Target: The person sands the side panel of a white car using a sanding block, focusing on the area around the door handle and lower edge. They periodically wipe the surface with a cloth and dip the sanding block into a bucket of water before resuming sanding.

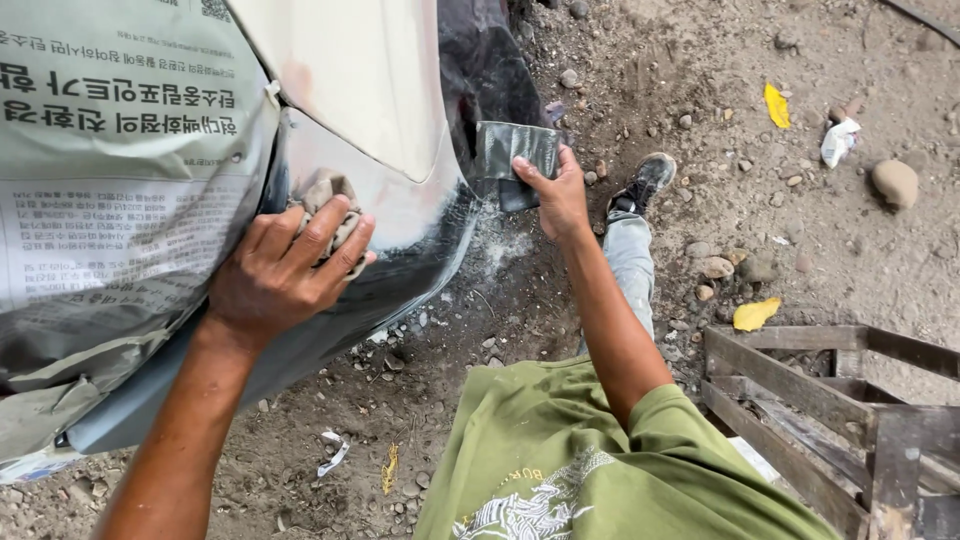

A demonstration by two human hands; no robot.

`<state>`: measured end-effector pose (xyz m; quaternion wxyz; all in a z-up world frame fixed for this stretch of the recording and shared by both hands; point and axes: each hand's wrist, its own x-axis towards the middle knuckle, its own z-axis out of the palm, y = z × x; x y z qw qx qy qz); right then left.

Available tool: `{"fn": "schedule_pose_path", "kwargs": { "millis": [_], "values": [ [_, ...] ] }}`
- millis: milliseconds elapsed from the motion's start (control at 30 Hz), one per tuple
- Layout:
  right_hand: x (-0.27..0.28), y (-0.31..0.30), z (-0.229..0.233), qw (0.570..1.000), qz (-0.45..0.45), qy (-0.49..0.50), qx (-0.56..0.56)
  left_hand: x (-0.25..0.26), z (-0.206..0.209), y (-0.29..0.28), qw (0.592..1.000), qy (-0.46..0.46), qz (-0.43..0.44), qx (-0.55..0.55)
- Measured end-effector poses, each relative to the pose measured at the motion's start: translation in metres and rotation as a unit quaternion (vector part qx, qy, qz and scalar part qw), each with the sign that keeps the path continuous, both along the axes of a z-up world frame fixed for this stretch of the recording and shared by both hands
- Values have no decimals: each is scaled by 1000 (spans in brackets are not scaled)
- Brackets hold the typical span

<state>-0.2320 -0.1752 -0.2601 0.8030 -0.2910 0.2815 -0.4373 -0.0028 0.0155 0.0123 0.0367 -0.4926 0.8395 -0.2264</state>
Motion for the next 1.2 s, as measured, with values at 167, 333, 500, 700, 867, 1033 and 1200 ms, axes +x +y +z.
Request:
{"fn": "schedule_pose_path", "kwargs": {
  "millis": [167, 333, 500, 700, 867, 1033, 1200],
  "values": [
    [-20, 1, 17, 996, 35, 78, 21, -3, 3, 0, 1000, -14, 8, -11],
    [-10, 23, 22, 993, 52, -38, 102, -2, 2, 2, 1000, -20, 13, -18],
    [-19, 41, -15, 979, 78, -138, 129, -39, -8, -3, 998, -33, 43, -25],
    [-23, 55, 82, 968, 127, -159, 147, -107, -75, -24, 786, 445, 400, 157],
    [-39, 28, -23, 972, 46, -199, 120, -102, -51, -16, 761, 372, 477, 235],
    [25, 28, 4, 992, 72, -13, 106, -73, -1, 17, 927, 251, 277, 12],
    [105, 69, -2, 949, 122, 206, -204, -29, 4, 27, 988, 75, 111, -75]
  ]
}}
